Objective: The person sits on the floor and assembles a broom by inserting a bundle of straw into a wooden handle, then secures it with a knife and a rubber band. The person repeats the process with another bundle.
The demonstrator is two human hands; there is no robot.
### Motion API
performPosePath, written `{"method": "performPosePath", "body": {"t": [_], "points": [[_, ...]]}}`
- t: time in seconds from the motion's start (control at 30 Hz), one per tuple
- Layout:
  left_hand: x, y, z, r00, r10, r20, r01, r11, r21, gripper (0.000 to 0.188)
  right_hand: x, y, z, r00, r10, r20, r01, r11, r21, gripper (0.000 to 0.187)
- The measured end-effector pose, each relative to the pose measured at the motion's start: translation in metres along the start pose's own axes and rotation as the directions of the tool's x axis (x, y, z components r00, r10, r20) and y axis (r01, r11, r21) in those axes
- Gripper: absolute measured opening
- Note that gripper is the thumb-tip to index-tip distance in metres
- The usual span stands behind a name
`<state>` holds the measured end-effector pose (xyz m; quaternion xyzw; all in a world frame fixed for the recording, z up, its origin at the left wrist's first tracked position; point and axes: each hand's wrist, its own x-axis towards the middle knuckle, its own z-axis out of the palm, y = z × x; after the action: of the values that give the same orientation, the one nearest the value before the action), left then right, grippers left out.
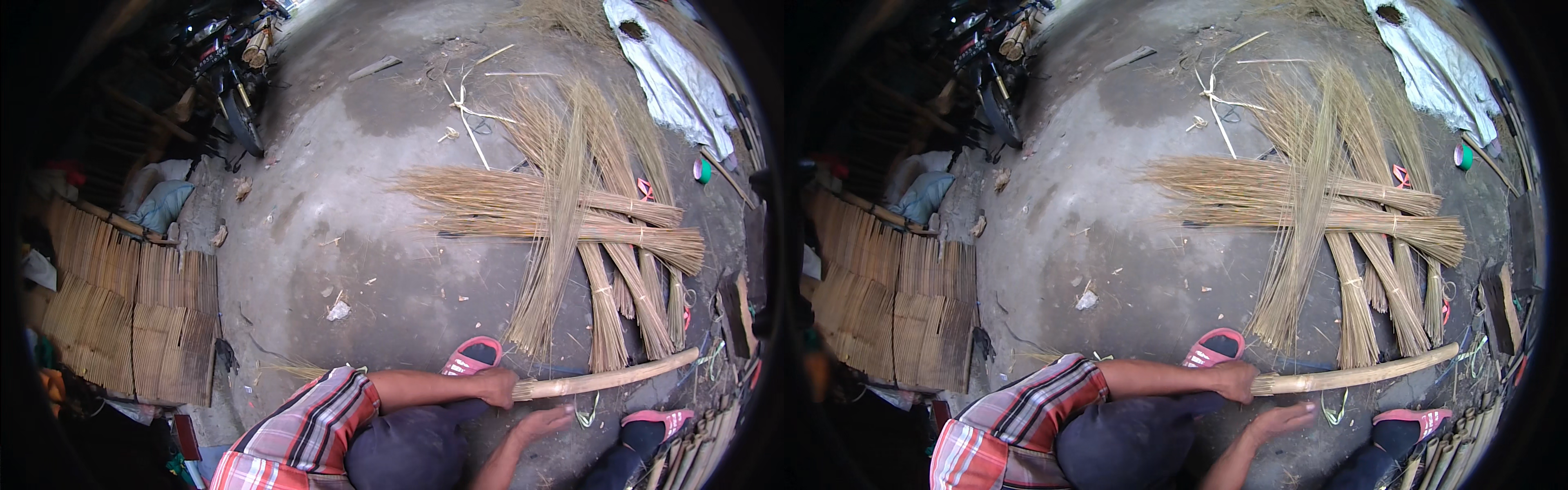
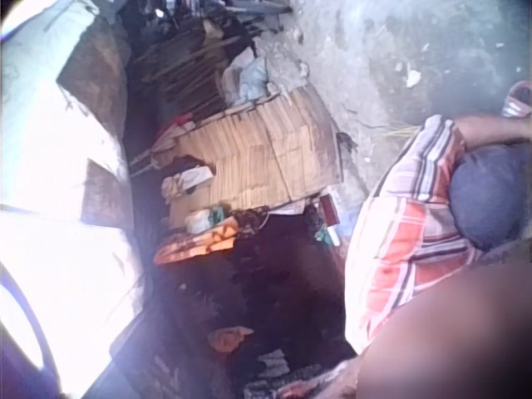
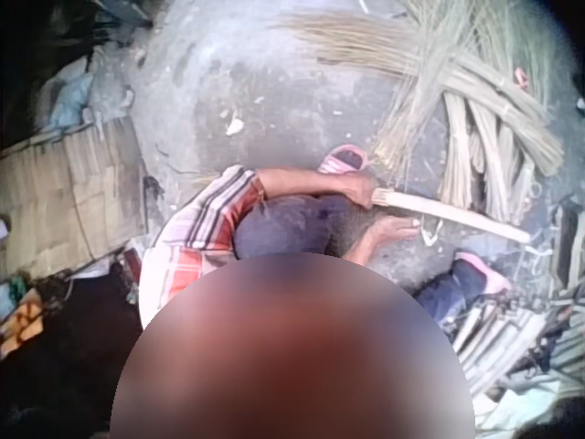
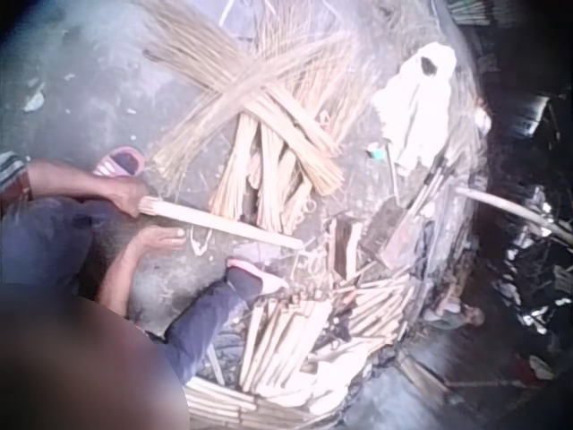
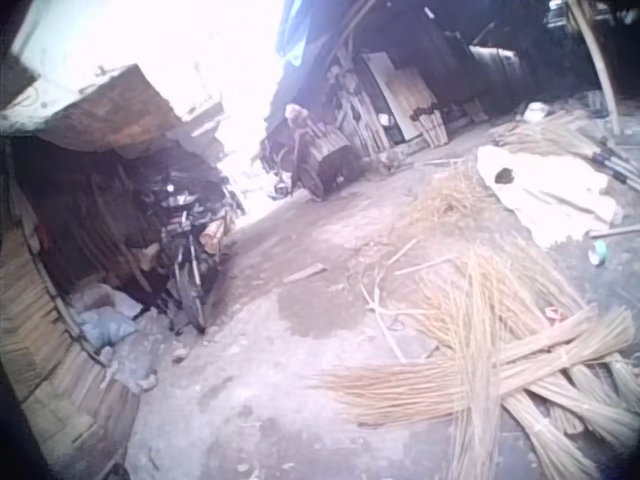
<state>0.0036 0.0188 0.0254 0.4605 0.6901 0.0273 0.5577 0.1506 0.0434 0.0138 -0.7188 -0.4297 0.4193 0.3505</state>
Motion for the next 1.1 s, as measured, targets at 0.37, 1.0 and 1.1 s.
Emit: {"method": "performPosePath", "body": {"t": [0.37,1.0,1.1], "points": [[-0.013,0.013,-0.012,0.999,0.006,-0.050,-0.001,0.996,0.092,0.043,0.080,-0.158,-0.027,0.819,-0.511,0.260,0.439,0.851,0.290,0.058],[0.000,-0.007,0.009,0.991,0.089,-0.098,-0.057,0.956,0.288,0.029,0.007,-0.038,0.005,0.589,-0.298,0.751,0.791,0.402,-0.461,0.048],[-0.009,-0.001,0.000,0.993,0.040,-0.107,-0.018,0.980,0.196,0.031,-0.002,-0.022,0.009,0.687,-0.670,0.282,0.705,0.520,-0.482,0.053]]}}
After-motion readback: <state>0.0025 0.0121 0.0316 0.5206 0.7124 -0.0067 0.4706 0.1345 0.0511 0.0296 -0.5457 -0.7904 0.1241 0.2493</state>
